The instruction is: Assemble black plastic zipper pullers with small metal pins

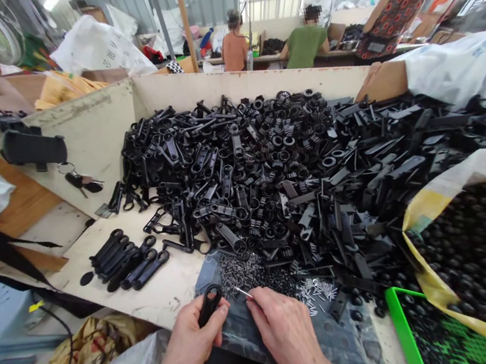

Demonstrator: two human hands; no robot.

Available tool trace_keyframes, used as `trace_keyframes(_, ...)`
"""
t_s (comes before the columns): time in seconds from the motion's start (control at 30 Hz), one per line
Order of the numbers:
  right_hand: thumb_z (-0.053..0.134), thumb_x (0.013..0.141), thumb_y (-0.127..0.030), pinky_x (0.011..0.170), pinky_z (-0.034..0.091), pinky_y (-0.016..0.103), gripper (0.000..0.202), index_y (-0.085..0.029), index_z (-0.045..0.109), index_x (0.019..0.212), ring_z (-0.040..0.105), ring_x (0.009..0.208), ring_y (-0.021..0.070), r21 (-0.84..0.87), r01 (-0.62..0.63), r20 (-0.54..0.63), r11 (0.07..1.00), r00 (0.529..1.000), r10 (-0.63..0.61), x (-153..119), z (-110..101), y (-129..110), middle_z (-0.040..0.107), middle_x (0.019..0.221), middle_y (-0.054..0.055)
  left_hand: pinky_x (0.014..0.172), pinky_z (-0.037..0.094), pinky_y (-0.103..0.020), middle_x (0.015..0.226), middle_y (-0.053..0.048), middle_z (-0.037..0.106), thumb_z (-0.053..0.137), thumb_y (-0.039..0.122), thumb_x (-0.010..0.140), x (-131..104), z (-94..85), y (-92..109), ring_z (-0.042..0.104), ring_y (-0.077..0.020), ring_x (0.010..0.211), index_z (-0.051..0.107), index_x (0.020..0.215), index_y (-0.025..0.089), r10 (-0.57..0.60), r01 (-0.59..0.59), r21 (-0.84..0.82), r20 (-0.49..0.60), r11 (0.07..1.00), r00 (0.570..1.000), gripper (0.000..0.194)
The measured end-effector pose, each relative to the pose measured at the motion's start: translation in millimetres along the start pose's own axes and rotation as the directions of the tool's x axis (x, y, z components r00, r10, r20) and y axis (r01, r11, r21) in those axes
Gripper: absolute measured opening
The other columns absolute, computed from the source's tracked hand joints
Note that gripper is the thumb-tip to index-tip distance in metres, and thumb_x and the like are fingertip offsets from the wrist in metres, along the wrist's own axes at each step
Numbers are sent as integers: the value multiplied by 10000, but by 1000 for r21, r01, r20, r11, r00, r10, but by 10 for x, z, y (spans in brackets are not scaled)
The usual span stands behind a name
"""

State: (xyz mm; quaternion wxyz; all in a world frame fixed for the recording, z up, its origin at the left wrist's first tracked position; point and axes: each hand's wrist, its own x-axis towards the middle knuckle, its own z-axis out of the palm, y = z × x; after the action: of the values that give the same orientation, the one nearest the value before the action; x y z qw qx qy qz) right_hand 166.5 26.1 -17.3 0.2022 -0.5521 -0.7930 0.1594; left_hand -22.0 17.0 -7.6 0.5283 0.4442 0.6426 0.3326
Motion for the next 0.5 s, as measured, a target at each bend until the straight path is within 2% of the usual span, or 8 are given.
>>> trace_keyframes(0.1, 436, 1049, -240, 644, 464, 245, 263, -256, 695, 1009, 767, 744, 175, 27, 8, 8, 1000, 1000, -8, 42, -4, -4, 791, 878, 6, 375, 147, -197, 416, 86, 488, 705, 504, 786, -16, 3, -28, 257, -59, 331, 668, 879, 172, -107, 107, -99, 4, 989, 994, 347)
trace_keyframes(0.3, 441, 1043, -242, 617, 468, 259, 282, -241, 694, 917, 761, 715, 200, 21, 7, 33, 1000, 999, -7, 90, -4, -41, 771, 822, 18, 399, 145, -182, 438, 72, 530, 739, 569, 765, -53, -15, 28, 274, -35, 329, 643, 893, 149, -157, 158, -243, 21, 957, 987, 450)
trace_keyframes(0.37, 459, 1052, -299, 648, 487, 246, 274, -244, 698, 930, 751, 727, 185, 157, 2, 29, 988, 1000, -7, 58, -37, -79, 772, 837, 16, 402, 130, -189, 456, 64, 547, 748, 594, 772, -77, -21, 42, 277, -29, 334, 635, 891, 150, -165, 183, -272, 90, 945, 982, 473)
trace_keyframes(0.43, 496, 1046, -356, 661, 496, 228, 264, -248, 715, 945, 723, 707, 164, 348, -6, 40, 937, 999, -9, 17, -74, -129, 769, 841, 9, 409, 127, -195, 483, 58, 561, 743, 613, 792, -106, -20, 35, 283, -23, 349, 621, 877, 157, -157, 219, -336, 201, 916, 967, 480)
trace_keyframes(0.5, 538, 1027, -393, 622, 480, 220, 271, -242, 741, 930, 673, 648, 149, 463, -29, 64, 886, 998, -1, -19, -92, -171, 752, 798, 2, 417, 128, -202, 499, 61, 555, 759, 614, 788, -134, -20, 13, 283, -20, 366, 595, 832, 167, -153, 265, -409, 287, 873, 946, 477)
